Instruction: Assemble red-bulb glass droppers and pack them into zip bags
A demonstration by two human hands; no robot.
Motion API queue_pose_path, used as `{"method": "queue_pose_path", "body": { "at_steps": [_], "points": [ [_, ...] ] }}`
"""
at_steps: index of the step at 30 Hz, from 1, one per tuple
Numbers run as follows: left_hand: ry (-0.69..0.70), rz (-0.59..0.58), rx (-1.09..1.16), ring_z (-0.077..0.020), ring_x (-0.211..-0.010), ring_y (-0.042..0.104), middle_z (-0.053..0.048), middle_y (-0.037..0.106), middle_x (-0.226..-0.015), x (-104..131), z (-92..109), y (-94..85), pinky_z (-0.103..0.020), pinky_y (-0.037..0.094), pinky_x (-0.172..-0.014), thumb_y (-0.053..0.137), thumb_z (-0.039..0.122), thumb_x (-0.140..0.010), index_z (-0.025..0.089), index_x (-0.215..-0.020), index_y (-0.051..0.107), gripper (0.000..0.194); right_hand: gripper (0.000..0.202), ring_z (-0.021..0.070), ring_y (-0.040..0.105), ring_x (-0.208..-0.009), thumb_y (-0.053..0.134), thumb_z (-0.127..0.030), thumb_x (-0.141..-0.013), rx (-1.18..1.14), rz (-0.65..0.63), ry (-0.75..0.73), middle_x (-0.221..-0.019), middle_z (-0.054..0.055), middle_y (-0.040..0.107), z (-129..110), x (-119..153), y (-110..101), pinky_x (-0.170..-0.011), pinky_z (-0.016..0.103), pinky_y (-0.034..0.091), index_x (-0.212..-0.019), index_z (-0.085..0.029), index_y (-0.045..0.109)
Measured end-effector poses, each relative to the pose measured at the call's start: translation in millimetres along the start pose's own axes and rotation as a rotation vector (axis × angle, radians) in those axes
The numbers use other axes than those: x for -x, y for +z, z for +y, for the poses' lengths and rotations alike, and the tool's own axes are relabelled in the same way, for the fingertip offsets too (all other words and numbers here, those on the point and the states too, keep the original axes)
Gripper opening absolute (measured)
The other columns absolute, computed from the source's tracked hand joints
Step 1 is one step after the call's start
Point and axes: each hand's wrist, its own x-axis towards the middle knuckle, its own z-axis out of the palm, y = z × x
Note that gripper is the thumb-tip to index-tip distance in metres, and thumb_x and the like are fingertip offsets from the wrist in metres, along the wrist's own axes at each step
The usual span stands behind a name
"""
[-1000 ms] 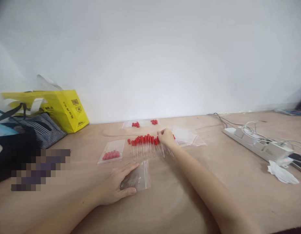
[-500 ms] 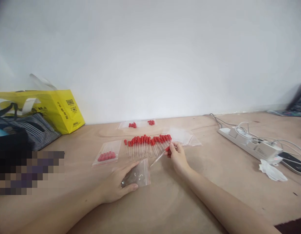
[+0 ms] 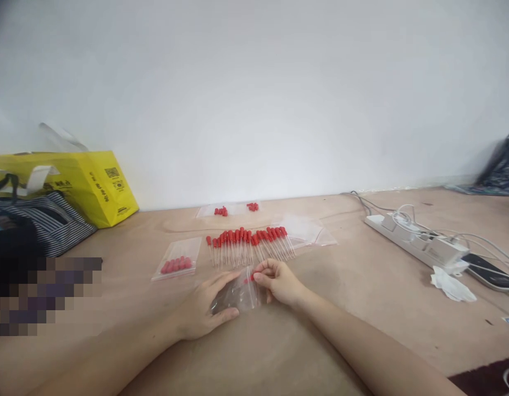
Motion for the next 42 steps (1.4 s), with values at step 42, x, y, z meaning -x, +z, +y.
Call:
{"method": "queue_pose_path", "body": {
  "at_steps": [42],
  "points": [
    [-0.107, -0.028, -0.045, -0.0218, -0.114, 0.045, -0.007, 0.049, -0.125, 21, -12, -5.9, -0.039, 0.037, -0.096, 0.051, 0.038, -0.078, 0.020, -0.116, 0.051, 0.042, 0.014, 0.0170, 0.054, -0.081, 0.051, -0.027, -0.075, 0.989, 0.486, -0.150, -0.093, 0.008, 0.058, -29, -100, -54, -0.067, 0.027, 0.039, -0.081, -0.017, 0.060]
  ]
}}
